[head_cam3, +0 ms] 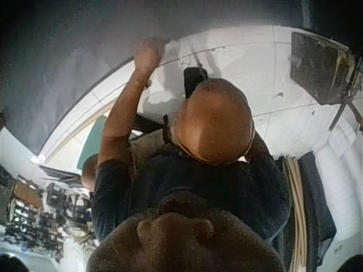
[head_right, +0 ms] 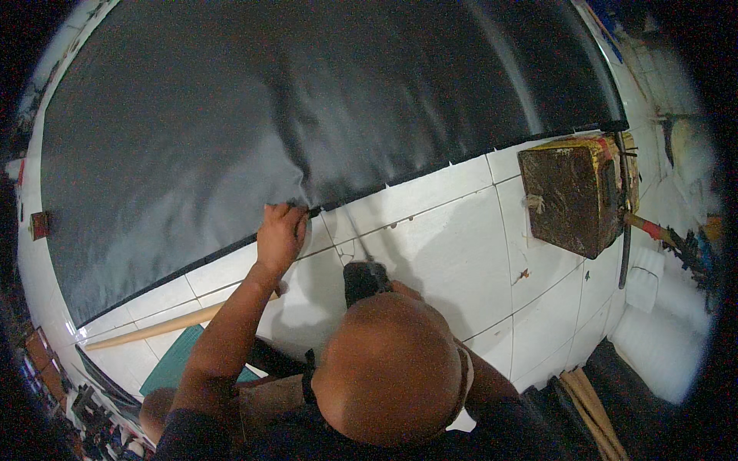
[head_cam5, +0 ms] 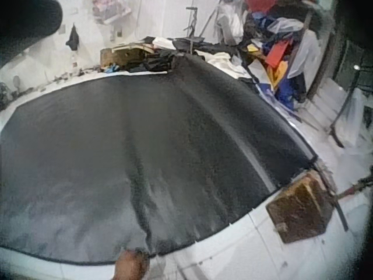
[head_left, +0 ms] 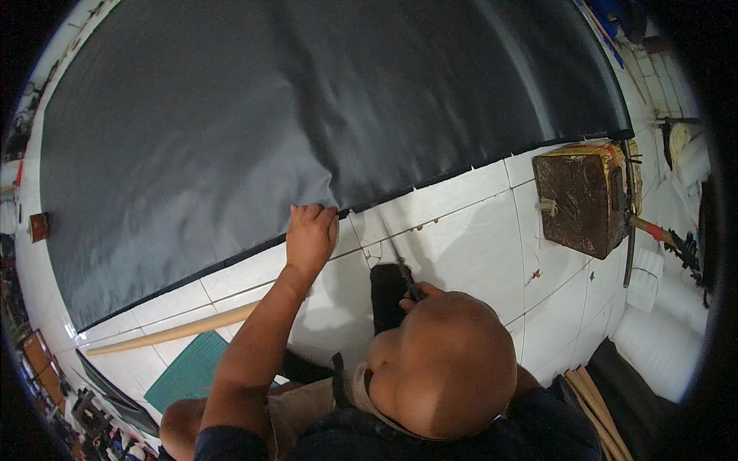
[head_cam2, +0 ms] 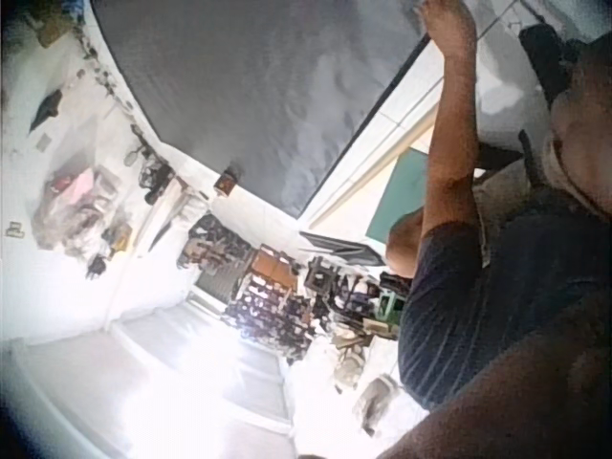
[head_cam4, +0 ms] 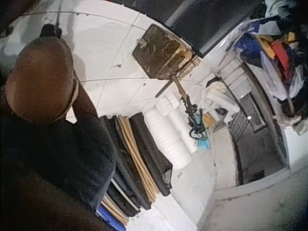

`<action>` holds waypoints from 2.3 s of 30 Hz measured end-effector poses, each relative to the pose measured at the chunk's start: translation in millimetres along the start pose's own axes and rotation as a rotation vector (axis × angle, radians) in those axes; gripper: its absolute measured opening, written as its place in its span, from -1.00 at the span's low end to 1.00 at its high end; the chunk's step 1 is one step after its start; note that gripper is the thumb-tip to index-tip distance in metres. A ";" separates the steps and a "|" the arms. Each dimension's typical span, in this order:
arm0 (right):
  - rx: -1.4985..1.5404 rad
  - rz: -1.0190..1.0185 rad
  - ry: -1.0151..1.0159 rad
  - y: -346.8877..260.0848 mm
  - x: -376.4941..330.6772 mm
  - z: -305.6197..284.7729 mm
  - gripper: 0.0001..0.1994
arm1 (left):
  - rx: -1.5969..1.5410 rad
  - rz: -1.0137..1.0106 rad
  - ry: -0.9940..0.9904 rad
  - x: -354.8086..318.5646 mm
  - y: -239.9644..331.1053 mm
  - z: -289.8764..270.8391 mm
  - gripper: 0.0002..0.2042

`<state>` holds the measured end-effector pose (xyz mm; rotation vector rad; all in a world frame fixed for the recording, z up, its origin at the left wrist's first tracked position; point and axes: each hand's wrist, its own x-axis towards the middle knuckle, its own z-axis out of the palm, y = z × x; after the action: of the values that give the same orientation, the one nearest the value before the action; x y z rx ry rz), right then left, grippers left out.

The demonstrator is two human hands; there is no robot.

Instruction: The person cuts a large sheet of black synthetic material using shears, then smooths it out by hand and adjusts its position on the floor using a weight and a wooden stick.

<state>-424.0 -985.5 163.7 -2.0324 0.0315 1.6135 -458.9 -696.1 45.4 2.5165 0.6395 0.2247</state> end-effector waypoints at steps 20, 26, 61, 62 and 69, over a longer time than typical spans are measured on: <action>0.048 -0.348 -0.112 -72.0 52.0 13.8 -0.48 | -0.186 -0.042 0.064 -3.2 10.0 -1.2 -0.80; 0.203 -0.394 -0.061 -136.6 -33.4 19.6 -0.51 | -0.155 0.022 0.103 -7.3 3.0 1.1 -0.82; 0.099 -0.615 0.165 -73.1 178.3 58.0 -0.58 | 0.217 0.078 -0.252 -32.5 7.9 -2.3 -0.46; 0.138 -0.599 0.142 -75.7 179.2 57.6 -0.57 | 0.220 0.103 -0.265 -35.8 3.7 0.7 -0.46; 0.119 -0.581 0.138 -131.5 199.1 41.6 -0.45 | 0.305 0.143 -0.396 -34.7 8.1 -11.9 -0.34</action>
<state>-360.2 -794.9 28.6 -1.8300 -0.3699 1.0821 -489.3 -713.6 58.7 2.7858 0.3537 -0.3404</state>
